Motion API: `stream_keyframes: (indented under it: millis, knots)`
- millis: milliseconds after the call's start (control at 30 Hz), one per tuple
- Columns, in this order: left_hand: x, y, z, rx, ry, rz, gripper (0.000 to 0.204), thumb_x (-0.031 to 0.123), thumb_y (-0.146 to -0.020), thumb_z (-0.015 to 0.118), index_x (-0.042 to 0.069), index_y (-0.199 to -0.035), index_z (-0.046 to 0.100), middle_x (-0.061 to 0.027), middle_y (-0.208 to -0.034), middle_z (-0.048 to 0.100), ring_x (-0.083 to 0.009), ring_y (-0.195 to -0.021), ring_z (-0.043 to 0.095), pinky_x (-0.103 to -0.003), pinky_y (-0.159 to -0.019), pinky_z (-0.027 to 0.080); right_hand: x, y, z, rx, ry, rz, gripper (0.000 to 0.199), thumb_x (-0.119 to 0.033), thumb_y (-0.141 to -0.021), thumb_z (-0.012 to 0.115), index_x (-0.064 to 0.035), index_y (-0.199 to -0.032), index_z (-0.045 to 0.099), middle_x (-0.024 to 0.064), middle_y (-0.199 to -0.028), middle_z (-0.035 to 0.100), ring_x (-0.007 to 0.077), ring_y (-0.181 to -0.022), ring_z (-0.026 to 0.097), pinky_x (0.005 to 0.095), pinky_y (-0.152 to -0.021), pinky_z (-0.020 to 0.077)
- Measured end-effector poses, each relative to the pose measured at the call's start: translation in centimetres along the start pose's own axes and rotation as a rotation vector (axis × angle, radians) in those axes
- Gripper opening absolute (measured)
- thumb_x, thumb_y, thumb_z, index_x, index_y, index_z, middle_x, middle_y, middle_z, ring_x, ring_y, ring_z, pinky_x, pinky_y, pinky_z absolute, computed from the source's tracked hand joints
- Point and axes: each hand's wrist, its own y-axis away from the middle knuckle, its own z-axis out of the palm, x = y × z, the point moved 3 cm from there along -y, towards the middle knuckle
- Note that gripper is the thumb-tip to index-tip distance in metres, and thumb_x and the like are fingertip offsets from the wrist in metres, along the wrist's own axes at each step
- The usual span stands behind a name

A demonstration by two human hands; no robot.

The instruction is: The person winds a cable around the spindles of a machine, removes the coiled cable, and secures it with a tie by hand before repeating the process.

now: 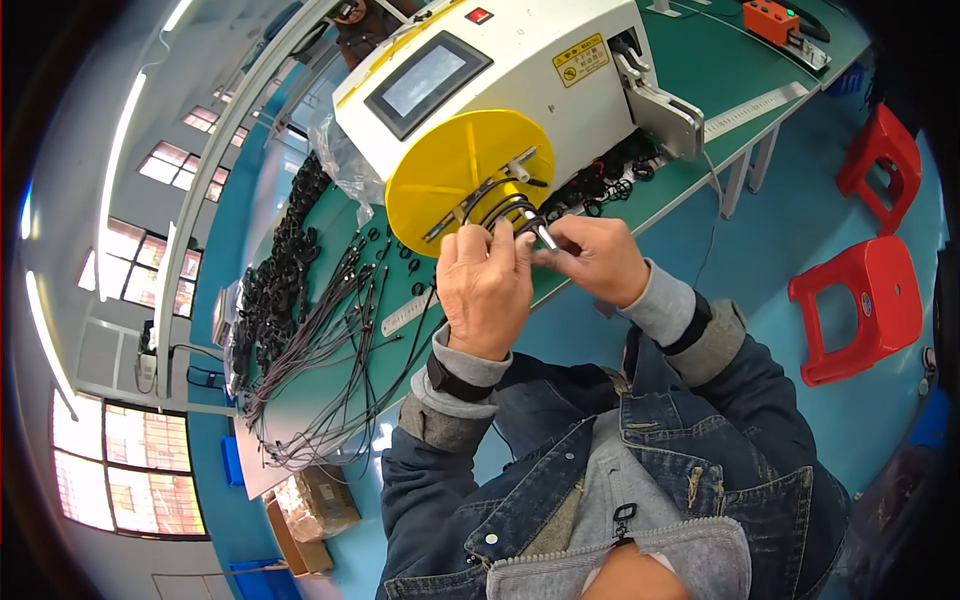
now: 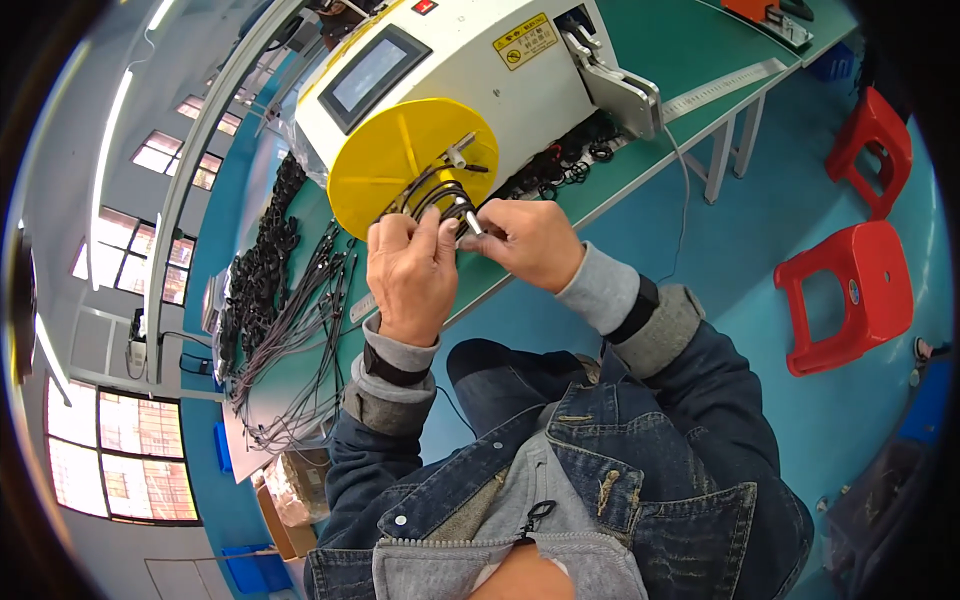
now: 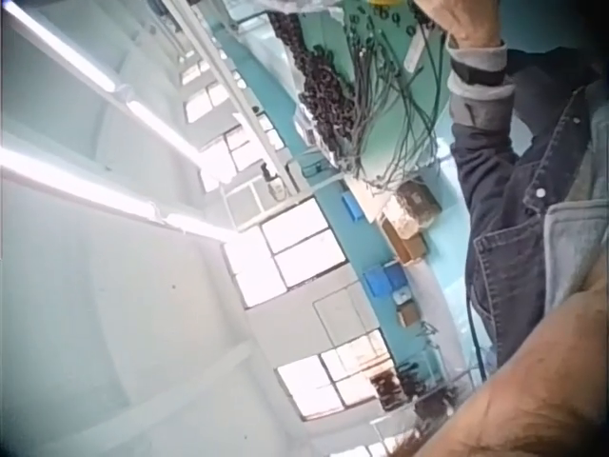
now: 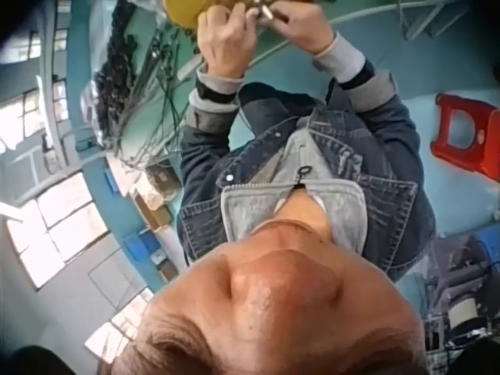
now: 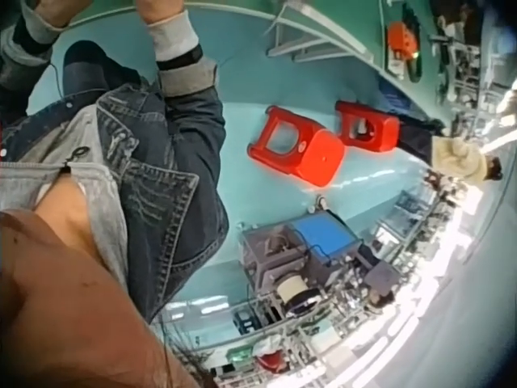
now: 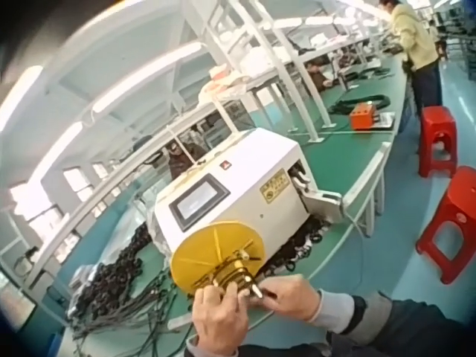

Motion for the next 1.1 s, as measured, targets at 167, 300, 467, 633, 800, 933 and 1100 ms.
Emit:
stream_keyframes:
  millis: [167,300,467,633,800,933,1100]
  knots:
    - [0.3,0.3,0.7,-0.115,0.141,-0.064,0.028,0.011,-0.077,0.060,-0.001,-0.101,0.053,-0.0149,-0.085,0.048,-0.0312,-0.077,0.047,-0.039,-0.066,0.039,1.8,-0.9,0.8,0.010,-0.143,0.105,0.020,-0.013,-0.069,0.071,-0.0011,-0.078,0.057,0.0088,-0.064,0.055,0.0178,-0.052,0.053,0.0271,-0.052,0.0448]
    - [-0.7,0.8,1.6,-0.091,0.127,-0.154,0.045,0.011,-0.081,0.055,-0.008,-0.118,0.038,-0.0241,-0.099,0.045,-0.0364,-0.088,0.046,-0.041,-0.078,0.038,2.2,-2.2,0.0,0.102,-0.045,0.056,0.043,-0.016,-0.062,0.076,-0.0014,-0.097,0.055,0.0093,-0.080,0.058,0.0155,-0.062,0.055,0.0256,-0.057,0.0464]
    - [-2.1,1.0,2.5,-0.267,0.255,-0.192,0.059,0.013,-0.085,0.047,-0.015,-0.128,0.018,-0.0343,-0.116,0.034,-0.0418,-0.102,0.041,-0.042,-0.092,0.032,3.1,-3.4,0.4,-0.044,-0.108,0.093,0.072,-0.017,-0.058,0.079,-0.0023,-0.120,0.045,0.0103,-0.100,0.056,0.0144,-0.076,0.057,0.0258,-0.064,0.0486]
    - [-1.9,0.8,2.5,-0.202,0.473,-0.193,0.052,0.014,-0.086,0.047,-0.014,-0.125,0.026,-0.0326,-0.110,0.041,-0.0424,-0.097,0.046,-0.042,-0.086,0.039,4.3,-3.2,1.9,-0.161,-0.450,0.107,0.077,-0.014,-0.063,0.075,-0.0018,-0.129,0.038,0.0116,-0.107,0.055,0.0147,-0.079,0.058,0.0273,-0.069,0.0499]
    - [-1.5,0.2,2.1,-0.474,0.404,-0.278,0.038,0.015,-0.086,0.048,-0.010,-0.114,0.040,-0.0267,-0.095,0.051,-0.0404,-0.083,0.053,-0.043,-0.072,0.044,2.1,-0.2,3.5,-0.034,-0.541,0.207,0.065,-0.011,-0.070,0.069,0.0035,-0.125,0.037,0.0166,-0.095,0.059,0.0244,-0.076,0.061,0.0319,-0.070,0.0508]
    - [-0.8,-0.1,1.6,-0.247,0.335,-0.177,0.024,0.016,-0.085,0.049,-0.004,-0.097,0.046,-0.0214,-0.080,0.054,-0.0391,-0.070,0.055,-0.045,-0.059,0.044,0.5,-0.5,3.6,0.122,-0.267,0.119,0.049,-0.009,-0.075,0.062,0.0049,-0.117,0.041,0.0210,-0.085,0.060,0.0338,-0.075,0.062,0.0372,-0.067,0.0502]
    - [-0.9,-0.8,1.8,-0.432,0.308,-0.216,0.019,0.017,-0.085,0.050,-0.001,-0.086,0.045,-0.0210,-0.078,0.054,-0.0389,-0.067,0.056,-0.046,-0.058,0.044,0.4,-0.6,3.8,0.166,-0.251,0.183,0.030,-0.010,-0.079,0.056,0.0022,-0.105,0.045,0.0212,-0.081,0.060,0.0364,-0.074,0.061,0.0367,-0.062,0.0481]
